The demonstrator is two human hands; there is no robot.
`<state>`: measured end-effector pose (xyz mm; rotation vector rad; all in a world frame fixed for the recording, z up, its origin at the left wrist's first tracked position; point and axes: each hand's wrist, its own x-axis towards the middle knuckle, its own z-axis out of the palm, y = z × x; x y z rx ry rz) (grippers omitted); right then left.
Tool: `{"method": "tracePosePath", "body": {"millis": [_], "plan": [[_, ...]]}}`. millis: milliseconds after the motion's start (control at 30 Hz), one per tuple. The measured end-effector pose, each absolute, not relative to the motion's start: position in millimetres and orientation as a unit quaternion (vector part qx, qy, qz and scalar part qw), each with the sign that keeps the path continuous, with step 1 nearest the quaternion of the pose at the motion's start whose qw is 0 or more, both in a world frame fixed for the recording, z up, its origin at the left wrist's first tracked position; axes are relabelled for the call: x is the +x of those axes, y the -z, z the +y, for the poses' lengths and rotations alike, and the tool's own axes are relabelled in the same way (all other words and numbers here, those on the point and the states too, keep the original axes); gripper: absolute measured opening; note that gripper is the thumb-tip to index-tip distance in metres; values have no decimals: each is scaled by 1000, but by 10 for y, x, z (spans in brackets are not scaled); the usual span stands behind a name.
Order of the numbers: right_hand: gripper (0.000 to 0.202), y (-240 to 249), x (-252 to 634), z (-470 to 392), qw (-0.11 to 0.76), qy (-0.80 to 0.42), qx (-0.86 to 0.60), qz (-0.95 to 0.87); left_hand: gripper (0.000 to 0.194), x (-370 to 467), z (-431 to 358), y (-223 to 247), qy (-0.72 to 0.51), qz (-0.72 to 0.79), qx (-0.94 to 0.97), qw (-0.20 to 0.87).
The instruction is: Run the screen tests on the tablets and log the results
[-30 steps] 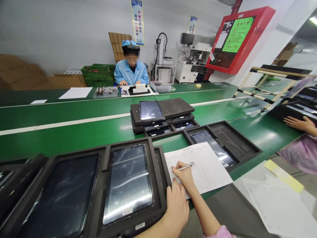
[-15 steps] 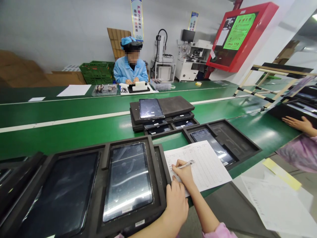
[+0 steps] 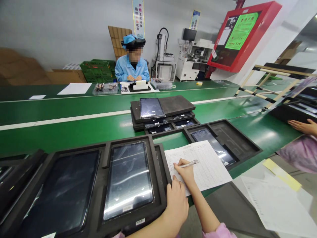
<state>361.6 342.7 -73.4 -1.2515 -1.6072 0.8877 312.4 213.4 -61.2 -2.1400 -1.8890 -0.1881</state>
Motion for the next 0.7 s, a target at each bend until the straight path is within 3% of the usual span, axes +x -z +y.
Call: {"method": "tracePosePath", "body": {"millis": [300, 700], "plan": [[41, 701, 3601, 3427, 441, -358, -506, -649, 56, 3178, 2177, 746, 68, -666, -732, 129], [41, 753, 3622, 3461, 445, -348, -503, -654, 49, 3144, 2144, 686, 86, -658, -731, 159]]}}
